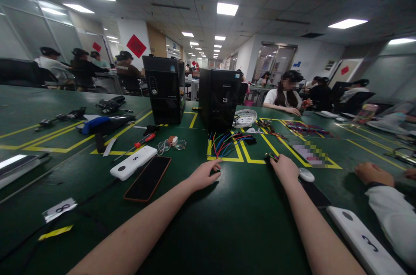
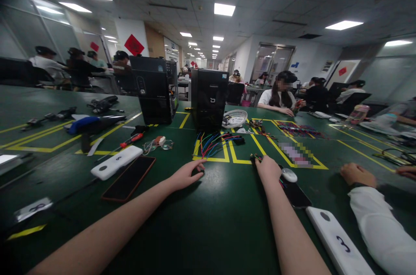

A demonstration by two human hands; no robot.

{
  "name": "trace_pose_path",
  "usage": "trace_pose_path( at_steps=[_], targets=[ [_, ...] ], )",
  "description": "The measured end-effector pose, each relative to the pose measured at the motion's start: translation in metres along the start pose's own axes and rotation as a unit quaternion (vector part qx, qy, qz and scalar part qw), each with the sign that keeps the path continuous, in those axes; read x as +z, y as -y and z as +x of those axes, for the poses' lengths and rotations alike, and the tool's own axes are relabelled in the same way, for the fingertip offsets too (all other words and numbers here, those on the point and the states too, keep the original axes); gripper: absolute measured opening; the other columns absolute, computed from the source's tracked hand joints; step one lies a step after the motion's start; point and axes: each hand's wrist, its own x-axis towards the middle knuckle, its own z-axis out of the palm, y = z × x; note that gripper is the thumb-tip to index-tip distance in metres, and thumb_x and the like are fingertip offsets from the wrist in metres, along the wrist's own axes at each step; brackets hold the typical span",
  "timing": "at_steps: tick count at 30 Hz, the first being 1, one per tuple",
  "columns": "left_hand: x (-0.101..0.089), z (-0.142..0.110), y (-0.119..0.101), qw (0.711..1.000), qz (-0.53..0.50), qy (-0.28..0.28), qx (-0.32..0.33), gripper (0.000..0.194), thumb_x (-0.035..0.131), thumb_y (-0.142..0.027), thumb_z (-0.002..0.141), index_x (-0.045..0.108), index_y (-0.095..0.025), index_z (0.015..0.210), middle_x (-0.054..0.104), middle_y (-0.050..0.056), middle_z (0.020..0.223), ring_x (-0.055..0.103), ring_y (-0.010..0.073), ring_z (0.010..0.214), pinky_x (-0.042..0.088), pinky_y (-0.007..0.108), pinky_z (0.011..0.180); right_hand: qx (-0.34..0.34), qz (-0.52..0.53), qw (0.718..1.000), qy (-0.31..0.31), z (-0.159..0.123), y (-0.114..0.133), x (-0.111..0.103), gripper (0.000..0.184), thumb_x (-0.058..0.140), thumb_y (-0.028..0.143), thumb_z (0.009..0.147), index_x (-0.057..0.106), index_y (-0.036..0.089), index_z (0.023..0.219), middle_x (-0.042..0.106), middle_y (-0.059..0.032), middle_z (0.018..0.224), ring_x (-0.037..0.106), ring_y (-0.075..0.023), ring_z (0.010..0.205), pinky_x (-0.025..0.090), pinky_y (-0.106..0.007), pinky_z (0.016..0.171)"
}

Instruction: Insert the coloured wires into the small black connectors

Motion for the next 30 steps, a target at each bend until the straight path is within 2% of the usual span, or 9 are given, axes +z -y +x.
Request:
trace_pose_path(
  at_steps=[3, 8, 11, 17, 20, 27, 30],
  targets=[
    [0.000, 0.000, 0.000, 1.000, 0.004, -0.003, 0.005, 0.047, 0.054, -0.022, 0.082, 0.044, -0.020, 0.128, 0.062, 0.004, 0.103, 0.056, 0.0169, 0.092, 0.043, 0.032, 0.088, 0.010, 0.013, 1.000, 0.010, 0.000, -0.001, 0.000, 0.046, 0.040, 0.053, 0.083, 0.061, 0.014, 0.094, 0.065, -0.0165, 0.091, 0.062, -0.0277, 0.087, 0.046, -0.034, 0.068],
    [-0.001, 0.000, -0.001, 1.000, 0.011, 0.005, -0.005, 0.046, 0.054, -0.022, 0.081, 0.046, -0.020, 0.126, 0.062, 0.004, 0.103, 0.057, 0.0173, 0.093, 0.043, 0.031, 0.088, -0.006, 0.056, 0.998, -0.032, 0.005, -0.006, -0.001, 0.054, 0.033, 0.054, 0.086, 0.055, 0.012, 0.110, 0.064, -0.0188, 0.098, 0.061, -0.0285, 0.091, 0.045, -0.035, 0.070],
    [-0.001, 0.000, -0.002, 1.000, 0.013, 0.007, -0.008, 0.045, 0.054, -0.021, 0.081, 0.047, -0.020, 0.125, 0.062, 0.004, 0.103, 0.057, 0.0174, 0.093, 0.043, 0.032, 0.089, -0.012, 0.070, 0.996, -0.048, 0.011, -0.013, -0.001, 0.055, 0.032, 0.054, 0.086, 0.055, 0.011, 0.112, 0.063, -0.0193, 0.103, 0.060, -0.0289, 0.094, 0.044, -0.035, 0.072],
    [-0.001, 0.000, -0.002, 1.000, 0.019, 0.002, -0.009, 0.041, 0.055, -0.021, 0.080, 0.050, -0.019, 0.122, 0.063, 0.004, 0.102, 0.057, 0.0178, 0.093, 0.043, 0.032, 0.090, -0.040, 0.057, 0.996, -0.047, 0.018, -0.022, 0.000, 0.037, 0.033, 0.034, 0.089, 0.062, 0.014, 0.101, 0.065, -0.0140, 0.097, 0.060, -0.0255, 0.090, 0.041, -0.031, 0.068],
    [-0.002, 0.000, -0.003, 1.000, 0.025, 0.003, -0.011, 0.039, 0.055, -0.021, 0.080, 0.052, -0.019, 0.119, 0.064, 0.004, 0.102, 0.058, 0.0182, 0.094, 0.043, 0.032, 0.090, -0.055, 0.067, 0.995, -0.044, 0.017, -0.021, 0.000, 0.031, 0.040, 0.033, 0.086, 0.062, 0.017, 0.099, 0.066, -0.0110, 0.095, 0.060, -0.0238, 0.089, 0.040, -0.029, 0.065],
    [0.000, 0.000, 0.001, 0.999, 0.034, 0.000, 0.000, 0.034, 0.054, -0.023, 0.081, 0.055, -0.017, 0.115, 0.064, 0.005, 0.101, 0.058, 0.0181, 0.093, 0.043, 0.031, 0.088, -0.095, 0.095, 0.990, -0.035, 0.016, -0.020, 0.005, 0.032, 0.046, 0.032, 0.082, 0.060, 0.017, 0.106, 0.067, -0.0086, 0.089, 0.060, -0.0211, 0.082, 0.039, -0.027, 0.063],
    [0.001, 0.000, 0.001, 0.999, 0.037, 0.000, -0.004, 0.034, 0.053, -0.023, 0.081, 0.055, -0.018, 0.115, 0.065, 0.005, 0.100, 0.058, 0.0185, 0.093, 0.043, 0.032, 0.089, -0.111, 0.108, 0.987, -0.036, 0.018, -0.020, 0.010, 0.035, 0.046, 0.031, 0.081, 0.060, 0.017, 0.111, 0.067, -0.0087, 0.095, 0.061, -0.0212, 0.086, 0.040, -0.027, 0.067]
  ],
)
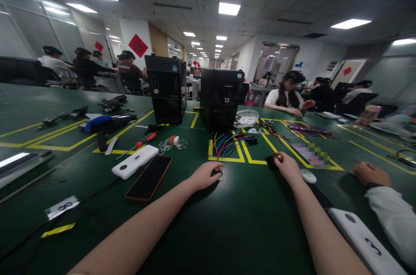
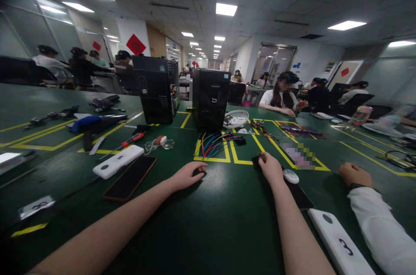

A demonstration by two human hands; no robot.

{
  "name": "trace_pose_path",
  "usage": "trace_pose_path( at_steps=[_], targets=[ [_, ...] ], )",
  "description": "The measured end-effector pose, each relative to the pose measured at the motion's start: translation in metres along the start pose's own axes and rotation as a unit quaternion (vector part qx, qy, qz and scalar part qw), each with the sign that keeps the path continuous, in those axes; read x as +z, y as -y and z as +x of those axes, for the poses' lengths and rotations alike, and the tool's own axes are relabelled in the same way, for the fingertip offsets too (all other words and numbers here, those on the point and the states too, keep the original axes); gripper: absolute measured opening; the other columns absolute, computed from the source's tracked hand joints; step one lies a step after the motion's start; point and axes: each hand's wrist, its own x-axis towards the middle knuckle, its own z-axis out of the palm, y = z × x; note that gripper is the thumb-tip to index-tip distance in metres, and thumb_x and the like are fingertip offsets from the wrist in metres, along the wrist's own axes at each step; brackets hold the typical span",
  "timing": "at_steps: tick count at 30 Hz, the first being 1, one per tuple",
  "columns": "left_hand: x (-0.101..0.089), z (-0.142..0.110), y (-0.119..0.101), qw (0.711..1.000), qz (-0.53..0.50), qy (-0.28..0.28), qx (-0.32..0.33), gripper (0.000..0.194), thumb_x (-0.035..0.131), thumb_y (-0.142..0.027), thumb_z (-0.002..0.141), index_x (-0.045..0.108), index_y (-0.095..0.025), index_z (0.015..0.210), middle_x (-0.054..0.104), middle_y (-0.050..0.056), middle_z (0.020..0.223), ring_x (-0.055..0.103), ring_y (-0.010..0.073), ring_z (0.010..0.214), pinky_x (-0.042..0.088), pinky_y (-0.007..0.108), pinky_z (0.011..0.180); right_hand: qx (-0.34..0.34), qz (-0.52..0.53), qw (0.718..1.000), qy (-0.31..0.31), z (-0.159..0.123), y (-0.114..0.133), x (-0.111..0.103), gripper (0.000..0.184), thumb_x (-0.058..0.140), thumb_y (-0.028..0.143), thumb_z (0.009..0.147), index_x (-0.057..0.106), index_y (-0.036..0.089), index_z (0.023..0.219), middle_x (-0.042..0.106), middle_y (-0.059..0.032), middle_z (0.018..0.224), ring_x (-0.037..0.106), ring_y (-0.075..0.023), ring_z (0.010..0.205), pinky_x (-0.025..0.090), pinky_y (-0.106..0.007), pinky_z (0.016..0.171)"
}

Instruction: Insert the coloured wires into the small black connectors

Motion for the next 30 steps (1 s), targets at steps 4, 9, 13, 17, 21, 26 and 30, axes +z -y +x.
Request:
trace_pose_path(
  at_steps=[4, 9, 13, 17, 21, 26, 30],
  targets=[
    [-0.002, 0.000, -0.002, 1.000, 0.002, 0.006, -0.008, 0.034, 0.053, -0.024, 0.082, 0.055, -0.018, 0.115, 0.065, 0.005, 0.100, 0.058, 0.0189, 0.093, 0.043, 0.033, 0.089, -0.014, 0.019, 1.000, 0.007, 0.001, -0.001, 0.005, 0.040, 0.044, 0.029, 0.082, 0.059, 0.015, 0.116, 0.065, -0.0105, 0.105, 0.059, -0.0222, 0.095, 0.042, -0.028, 0.076],
    [-0.003, -0.001, -0.002, 1.000, 0.002, 0.005, -0.004, 0.033, 0.053, -0.024, 0.082, 0.055, -0.018, 0.115, 0.065, 0.005, 0.102, 0.058, 0.0188, 0.094, 0.043, 0.032, 0.089, -0.019, -0.003, 0.999, 0.033, 0.002, 0.001, 0.006, 0.041, 0.040, 0.028, 0.084, 0.060, 0.015, 0.117, 0.066, -0.0107, 0.104, 0.060, -0.0218, 0.095, 0.043, -0.028, 0.076],
    [-0.002, 0.000, 0.000, 1.000, 0.005, 0.004, -0.002, 0.033, 0.053, -0.024, 0.082, 0.056, -0.018, 0.114, 0.065, 0.005, 0.103, 0.058, 0.0187, 0.094, 0.043, 0.032, 0.089, -0.028, -0.064, 0.995, 0.071, 0.007, 0.008, 0.003, 0.040, 0.041, 0.027, 0.083, 0.062, 0.017, 0.115, 0.067, -0.0107, 0.105, 0.061, -0.0226, 0.094, 0.044, -0.028, 0.075],
    [-0.002, 0.000, 0.000, 1.000, 0.010, 0.007, -0.001, 0.032, 0.053, -0.024, 0.083, 0.056, -0.019, 0.114, 0.065, 0.004, 0.102, 0.058, 0.0184, 0.094, 0.043, 0.032, 0.089, -0.034, -0.081, 0.990, 0.107, 0.009, 0.009, 0.001, 0.040, 0.040, 0.028, 0.084, 0.062, 0.016, 0.116, 0.066, -0.0108, 0.108, 0.060, -0.0240, 0.096, 0.043, -0.030, 0.076],
    [-0.002, 0.000, 0.000, 1.000, 0.006, 0.004, 0.003, 0.031, 0.052, -0.024, 0.083, 0.056, -0.019, 0.114, 0.065, 0.004, 0.101, 0.059, 0.0179, 0.092, 0.044, 0.031, 0.087, -0.021, -0.039, 0.996, 0.083, 0.006, 0.003, 0.002, 0.042, 0.038, 0.033, 0.087, 0.061, 0.016, 0.117, 0.064, -0.0109, 0.112, 0.059, -0.0238, 0.101, 0.043, -0.029, 0.079],
    [-0.001, 0.001, 0.000, 1.000, 0.005, 0.003, 0.003, 0.031, 0.052, -0.023, 0.083, 0.056, -0.018, 0.114, 0.065, 0.005, 0.101, 0.059, 0.0176, 0.092, 0.044, 0.031, 0.087, 0.040, 0.000, 0.999, -0.006, 0.007, -0.009, -0.002, 0.044, 0.036, 0.034, 0.088, 0.059, 0.011, 0.119, 0.066, -0.0133, 0.104, 0.061, -0.0235, 0.094, 0.044, -0.030, 0.076],
    [0.000, 0.001, 0.001, 1.000, 0.006, 0.003, 0.003, 0.030, 0.053, -0.022, 0.082, 0.057, -0.017, 0.112, 0.065, 0.005, 0.100, 0.059, 0.0177, 0.091, 0.044, 0.030, 0.087, 0.028, -0.025, 0.998, -0.048, 0.008, -0.018, -0.001, 0.041, 0.040, 0.028, 0.086, 0.059, 0.010, 0.118, 0.064, -0.0138, 0.111, 0.059, -0.0251, 0.099, 0.043, -0.031, 0.080]
  ],
)
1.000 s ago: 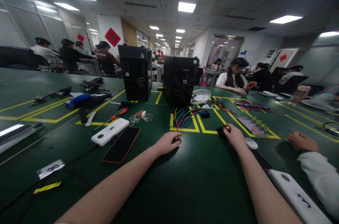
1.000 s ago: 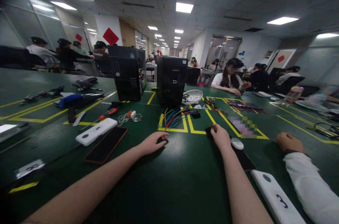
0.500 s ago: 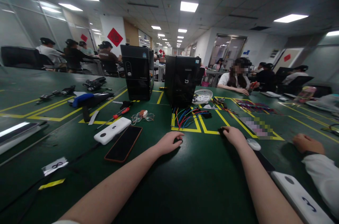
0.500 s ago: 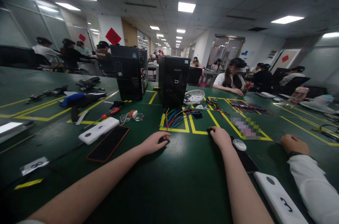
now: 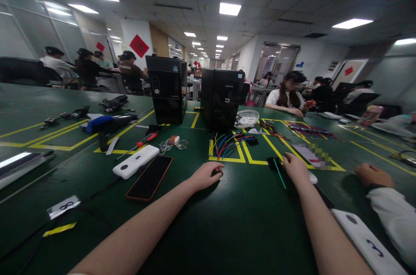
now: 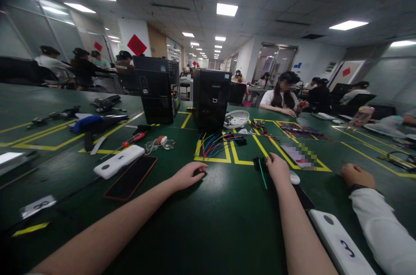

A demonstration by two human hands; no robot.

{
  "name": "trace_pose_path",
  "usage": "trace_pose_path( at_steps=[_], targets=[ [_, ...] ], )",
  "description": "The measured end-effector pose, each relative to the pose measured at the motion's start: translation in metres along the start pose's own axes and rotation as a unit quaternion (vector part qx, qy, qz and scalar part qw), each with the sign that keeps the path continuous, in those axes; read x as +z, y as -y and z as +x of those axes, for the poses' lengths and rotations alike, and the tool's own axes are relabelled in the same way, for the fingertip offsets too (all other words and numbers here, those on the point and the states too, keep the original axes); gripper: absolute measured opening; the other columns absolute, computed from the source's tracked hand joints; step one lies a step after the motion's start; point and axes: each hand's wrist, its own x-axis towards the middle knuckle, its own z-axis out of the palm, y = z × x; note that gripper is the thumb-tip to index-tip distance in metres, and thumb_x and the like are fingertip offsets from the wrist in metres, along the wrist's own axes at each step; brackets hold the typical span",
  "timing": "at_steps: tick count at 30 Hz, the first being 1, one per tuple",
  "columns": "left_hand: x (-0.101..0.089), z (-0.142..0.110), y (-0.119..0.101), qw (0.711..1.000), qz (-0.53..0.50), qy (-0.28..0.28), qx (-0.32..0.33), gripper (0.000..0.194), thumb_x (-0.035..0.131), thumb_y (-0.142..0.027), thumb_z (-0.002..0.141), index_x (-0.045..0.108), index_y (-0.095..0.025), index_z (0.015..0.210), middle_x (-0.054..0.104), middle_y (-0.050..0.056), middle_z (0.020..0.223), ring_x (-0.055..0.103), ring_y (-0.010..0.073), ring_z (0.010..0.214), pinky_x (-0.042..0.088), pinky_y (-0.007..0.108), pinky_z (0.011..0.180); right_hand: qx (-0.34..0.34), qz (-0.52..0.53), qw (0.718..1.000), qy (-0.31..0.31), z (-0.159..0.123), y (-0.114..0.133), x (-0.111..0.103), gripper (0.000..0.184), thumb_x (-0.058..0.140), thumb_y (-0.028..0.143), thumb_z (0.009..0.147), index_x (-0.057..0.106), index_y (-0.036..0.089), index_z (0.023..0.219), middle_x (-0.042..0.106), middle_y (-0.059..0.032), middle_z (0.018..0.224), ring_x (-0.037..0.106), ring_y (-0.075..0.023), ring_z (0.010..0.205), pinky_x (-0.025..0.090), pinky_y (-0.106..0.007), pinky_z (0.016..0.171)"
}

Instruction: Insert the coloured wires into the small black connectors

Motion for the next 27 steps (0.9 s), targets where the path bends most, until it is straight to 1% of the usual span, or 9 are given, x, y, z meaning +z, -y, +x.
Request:
trace_pose_path(
  at_steps=[3, 6, 12, 19, 24, 27],
  targets=[
    [0.000, 0.000, 0.001, 1.000, 0.001, 0.001, 0.006, 0.029, 0.052, -0.022, 0.083, 0.058, -0.017, 0.111, 0.065, 0.005, 0.100, 0.059, 0.0176, 0.091, 0.044, 0.030, 0.087, -0.004, -0.005, 1.000, 0.012, -0.001, -0.001, 0.003, 0.041, 0.041, 0.028, 0.085, 0.059, 0.012, 0.118, 0.065, -0.0127, 0.109, 0.060, -0.0249, 0.096, 0.044, -0.031, 0.079],
    [0.000, -0.001, 0.002, 1.000, 0.003, -0.001, 0.014, 0.029, 0.052, -0.021, 0.082, 0.058, -0.016, 0.110, 0.065, 0.005, 0.099, 0.059, 0.0174, 0.091, 0.044, 0.030, 0.087, -0.018, -0.010, 1.000, 0.023, -0.002, 0.004, 0.005, 0.040, 0.041, 0.030, 0.084, 0.060, 0.014, 0.116, 0.067, -0.0113, 0.105, 0.061, -0.0241, 0.094, 0.044, -0.030, 0.076],
    [-0.002, -0.001, 0.001, 0.999, 0.019, 0.001, 0.030, 0.023, 0.052, -0.022, 0.084, 0.060, -0.017, 0.105, 0.064, 0.005, 0.100, 0.058, 0.0175, 0.092, 0.044, 0.029, 0.085, -0.007, -0.073, 0.996, 0.049, -0.002, 0.012, 0.004, 0.040, 0.039, 0.034, 0.084, 0.063, 0.018, 0.112, 0.067, -0.0113, 0.102, 0.061, -0.0263, 0.093, 0.043, -0.031, 0.068],
    [-0.004, 0.000, -0.003, 0.999, 0.024, 0.012, 0.024, 0.021, 0.052, -0.022, 0.085, 0.061, -0.017, 0.103, 0.064, 0.005, 0.100, 0.058, 0.0176, 0.093, 0.044, 0.029, 0.085, -0.029, -0.078, 0.996, 0.043, 0.004, 0.010, 0.006, 0.039, 0.038, 0.030, 0.085, 0.064, 0.015, 0.110, 0.067, -0.0117, 0.103, 0.060, -0.0255, 0.094, 0.042, -0.031, 0.071],
    [-0.004, 0.000, -0.003, 0.999, 0.022, 0.009, 0.025, 0.020, 0.052, -0.022, 0.085, 0.062, -0.018, 0.102, 0.064, 0.005, 0.099, 0.058, 0.0177, 0.093, 0.044, 0.030, 0.085, -0.061, -0.091, 0.991, 0.072, 0.011, 0.008, 0.007, 0.035, 0.042, 0.025, 0.082, 0.068, 0.013, 0.101, 0.067, -0.0131, 0.098, 0.061, -0.0234, 0.090, 0.042, -0.028, 0.070],
    [-0.003, 0.001, -0.001, 0.999, 0.021, 0.007, 0.028, 0.020, 0.052, -0.022, 0.085, 0.062, -0.018, 0.101, 0.064, 0.005, 0.099, 0.058, 0.0177, 0.092, 0.044, 0.029, 0.085, -0.088, -0.097, 0.988, 0.078, 0.012, 0.009, 0.005, 0.033, 0.042, 0.023, 0.082, 0.070, 0.012, 0.098, 0.066, -0.0129, 0.095, 0.061, -0.0218, 0.086, 0.042, -0.027, 0.068]
  ],
)
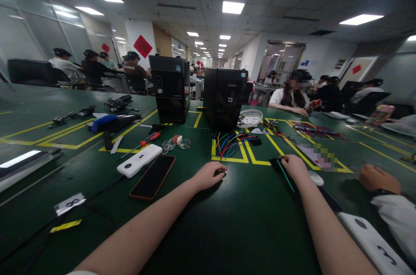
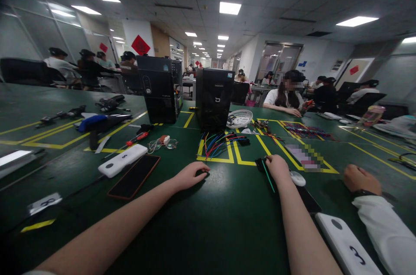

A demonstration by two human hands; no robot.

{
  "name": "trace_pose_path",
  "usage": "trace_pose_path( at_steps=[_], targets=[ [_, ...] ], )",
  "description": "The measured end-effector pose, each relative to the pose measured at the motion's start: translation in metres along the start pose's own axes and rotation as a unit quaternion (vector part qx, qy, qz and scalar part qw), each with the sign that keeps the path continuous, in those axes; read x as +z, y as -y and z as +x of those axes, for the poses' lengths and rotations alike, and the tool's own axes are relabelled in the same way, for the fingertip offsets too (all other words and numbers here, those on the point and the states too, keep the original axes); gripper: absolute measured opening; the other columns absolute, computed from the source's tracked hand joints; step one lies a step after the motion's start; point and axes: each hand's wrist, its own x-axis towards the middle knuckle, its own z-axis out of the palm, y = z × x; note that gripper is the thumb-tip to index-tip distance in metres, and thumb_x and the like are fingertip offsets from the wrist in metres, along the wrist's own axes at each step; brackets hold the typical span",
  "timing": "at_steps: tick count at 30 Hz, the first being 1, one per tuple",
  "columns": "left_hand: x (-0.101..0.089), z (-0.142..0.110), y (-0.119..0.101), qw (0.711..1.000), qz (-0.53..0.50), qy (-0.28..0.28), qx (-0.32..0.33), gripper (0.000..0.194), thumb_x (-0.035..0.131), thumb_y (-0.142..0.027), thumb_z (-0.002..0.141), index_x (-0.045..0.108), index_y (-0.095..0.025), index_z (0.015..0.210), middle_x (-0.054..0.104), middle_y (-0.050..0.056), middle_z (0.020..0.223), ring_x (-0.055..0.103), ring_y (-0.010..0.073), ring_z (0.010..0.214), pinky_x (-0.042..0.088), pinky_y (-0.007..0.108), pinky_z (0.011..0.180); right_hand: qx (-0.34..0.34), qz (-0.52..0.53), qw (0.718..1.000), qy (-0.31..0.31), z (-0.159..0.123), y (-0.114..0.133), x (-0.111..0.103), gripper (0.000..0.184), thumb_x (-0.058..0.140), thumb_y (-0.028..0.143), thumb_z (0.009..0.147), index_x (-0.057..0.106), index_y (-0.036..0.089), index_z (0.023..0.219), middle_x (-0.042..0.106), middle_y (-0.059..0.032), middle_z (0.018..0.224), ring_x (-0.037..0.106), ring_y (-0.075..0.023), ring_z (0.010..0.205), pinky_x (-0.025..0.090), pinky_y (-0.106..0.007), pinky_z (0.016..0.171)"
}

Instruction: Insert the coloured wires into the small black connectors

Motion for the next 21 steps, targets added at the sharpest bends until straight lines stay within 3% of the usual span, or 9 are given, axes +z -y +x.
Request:
trace_pose_path(
  at_steps=[16, 21],
  targets=[
    [-0.0003, -0.0007, 0.0009, 1.000, 0.005, -0.004, 0.005, 0.018, 0.052, -0.021, 0.084, 0.062, -0.017, 0.099, 0.064, 0.005, 0.097, 0.058, 0.0170, 0.090, 0.044, 0.028, 0.084, 0.020, 0.009, 0.998, -0.054, -0.0009, 0.0029, -0.0006, 0.031, 0.046, 0.020, 0.080, 0.068, 0.012, 0.100, 0.066, -0.0128, 0.101, 0.059, -0.0222, 0.090, 0.042, -0.027, 0.070],
    [-0.0022, -0.0009, -0.0013, 1.000, 0.005, 0.004, 0.000, 0.019, 0.052, -0.022, 0.085, 0.062, -0.017, 0.100, 0.064, 0.005, 0.098, 0.058, 0.0175, 0.092, 0.044, 0.029, 0.085, -0.001, -0.018, 0.999, -0.034, -0.0019, 0.0060, -0.0034, 0.031, 0.044, 0.019, 0.080, 0.068, 0.012, 0.098, 0.064, -0.0118, 0.101, 0.059, -0.0209, 0.089, 0.041, -0.026, 0.069]
  ],
)
